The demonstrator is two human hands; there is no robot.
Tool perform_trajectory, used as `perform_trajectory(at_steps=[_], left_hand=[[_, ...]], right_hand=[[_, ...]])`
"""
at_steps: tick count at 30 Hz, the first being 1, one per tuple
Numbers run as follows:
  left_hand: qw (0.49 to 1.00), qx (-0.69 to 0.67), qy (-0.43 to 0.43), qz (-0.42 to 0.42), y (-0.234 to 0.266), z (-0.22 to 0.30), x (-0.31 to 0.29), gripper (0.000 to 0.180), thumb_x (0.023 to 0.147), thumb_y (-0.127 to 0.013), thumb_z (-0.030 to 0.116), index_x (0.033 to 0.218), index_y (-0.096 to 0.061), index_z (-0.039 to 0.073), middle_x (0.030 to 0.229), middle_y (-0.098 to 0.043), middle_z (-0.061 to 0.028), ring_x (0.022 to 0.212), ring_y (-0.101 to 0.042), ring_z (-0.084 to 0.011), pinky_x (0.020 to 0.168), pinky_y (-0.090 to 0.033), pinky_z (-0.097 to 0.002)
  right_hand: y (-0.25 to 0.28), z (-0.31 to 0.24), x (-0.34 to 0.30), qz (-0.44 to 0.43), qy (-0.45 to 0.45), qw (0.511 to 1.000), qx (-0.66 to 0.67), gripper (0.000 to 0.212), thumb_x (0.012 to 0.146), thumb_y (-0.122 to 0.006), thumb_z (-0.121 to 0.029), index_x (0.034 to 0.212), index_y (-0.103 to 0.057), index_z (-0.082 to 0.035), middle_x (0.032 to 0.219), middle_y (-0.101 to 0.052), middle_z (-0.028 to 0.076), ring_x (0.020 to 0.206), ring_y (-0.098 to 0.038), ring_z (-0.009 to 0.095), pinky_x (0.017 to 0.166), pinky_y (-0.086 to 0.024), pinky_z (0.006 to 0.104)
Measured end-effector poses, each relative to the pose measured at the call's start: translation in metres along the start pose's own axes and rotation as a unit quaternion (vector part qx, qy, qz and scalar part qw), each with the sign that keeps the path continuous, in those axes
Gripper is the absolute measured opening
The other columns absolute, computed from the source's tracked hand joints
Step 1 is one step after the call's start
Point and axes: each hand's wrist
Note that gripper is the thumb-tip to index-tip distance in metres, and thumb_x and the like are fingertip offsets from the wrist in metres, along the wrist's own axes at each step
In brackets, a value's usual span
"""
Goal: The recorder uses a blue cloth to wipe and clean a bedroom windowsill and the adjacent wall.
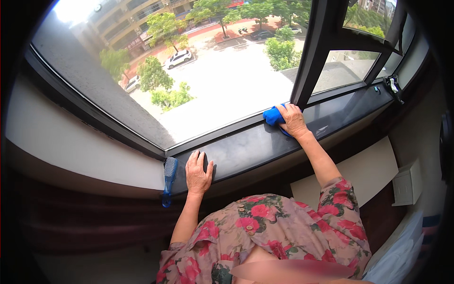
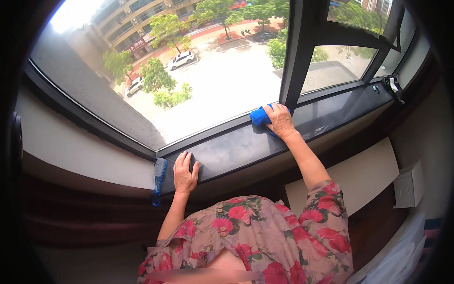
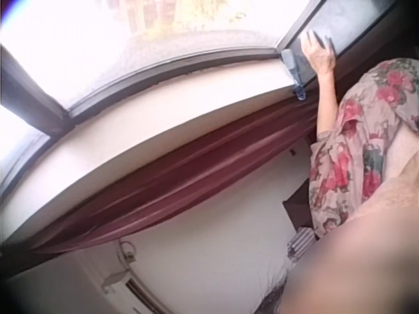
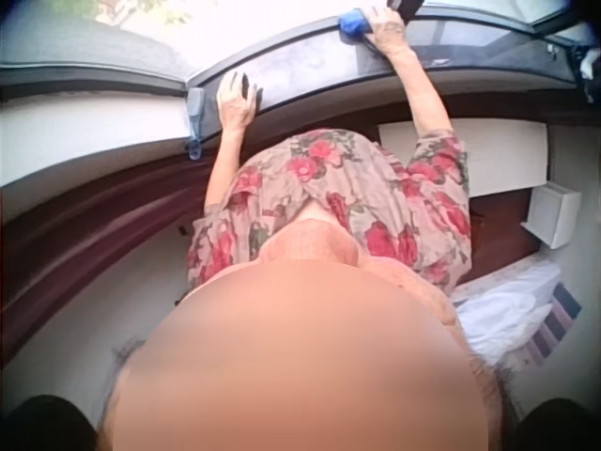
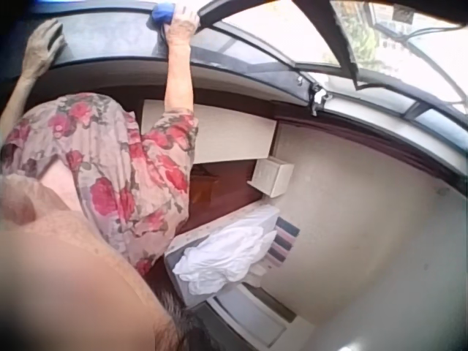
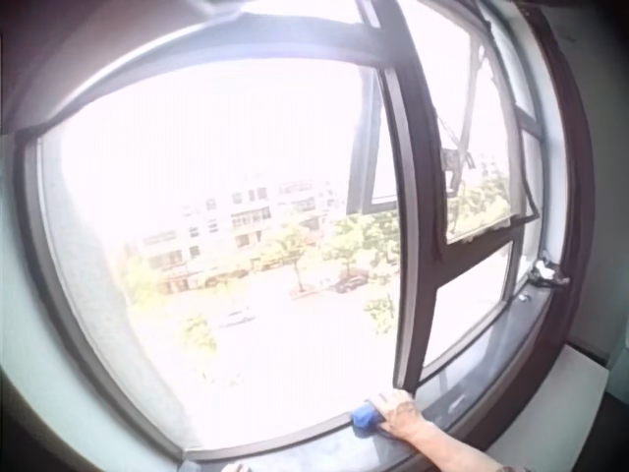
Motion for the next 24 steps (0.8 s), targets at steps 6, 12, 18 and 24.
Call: perform_trajectory(at_steps=[6,12,18,24], left_hand=[[0.997,0.021,0.025,0.075,-0.003,0.002,-0.003,0.044,0.096,-0.062,0.033,0.126,-0.062,0.000,0.132,-0.060,-0.0187,0.126,-0.054,-0.0350,0.107,-0.042,-0.0452],[0.995,0.033,0.041,0.086,-0.008,0.002,-0.003,0.043,0.096,-0.062,0.032,0.125,-0.063,0.000,0.131,-0.060,-0.0190,0.125,-0.054,-0.0353,0.107,-0.042,-0.0449],[0.995,0.049,0.050,0.065,-0.010,0.000,-0.002,0.047,0.096,-0.061,0.035,0.130,-0.061,0.002,0.137,-0.056,-0.0199,0.131,-0.049,-0.0362,0.111,-0.038,-0.0470],[0.994,0.080,0.069,0.041,-0.010,0.000,-0.002,0.055,0.096,-0.059,0.040,0.137,-0.056,0.004,0.146,-0.047,-0.0227,0.140,-0.039,-0.0387,0.117,-0.029,-0.0496]], right_hand=[[-0.001,-0.017,0.007,-0.008,0.026,1.000,0.011,0.068,0.061,-0.088,-0.017,0.123,-0.060,-0.014,0.101,-0.061,0.011,0.099,-0.061,0.030,0.086,-0.048,0.0409],[0.000,-0.039,0.015,0.015,0.064,0.997,0.049,0.056,0.063,-0.087,-0.020,0.113,-0.061,-0.014,0.095,-0.062,0.010,0.095,-0.063,0.027,0.083,-0.049,0.0398],[0.000,-0.057,0.016,0.020,0.057,0.996,0.059,0.057,0.063,-0.087,-0.020,0.113,-0.062,-0.014,0.096,-0.063,0.009,0.097,-0.063,0.027,0.083,-0.049,0.0401],[-0.011,-0.106,0.022,0.008,0.088,0.991,0.096,0.055,0.066,-0.085,-0.020,0.116,-0.063,-0.015,0.096,-0.063,0.010,0.096,-0.063,0.028,0.083,-0.051,0.0407]])
Point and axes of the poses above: each hand's wrist, its own x-axis towards the middle knuckle, its own y-axis out of the back of the hand, z = x × y
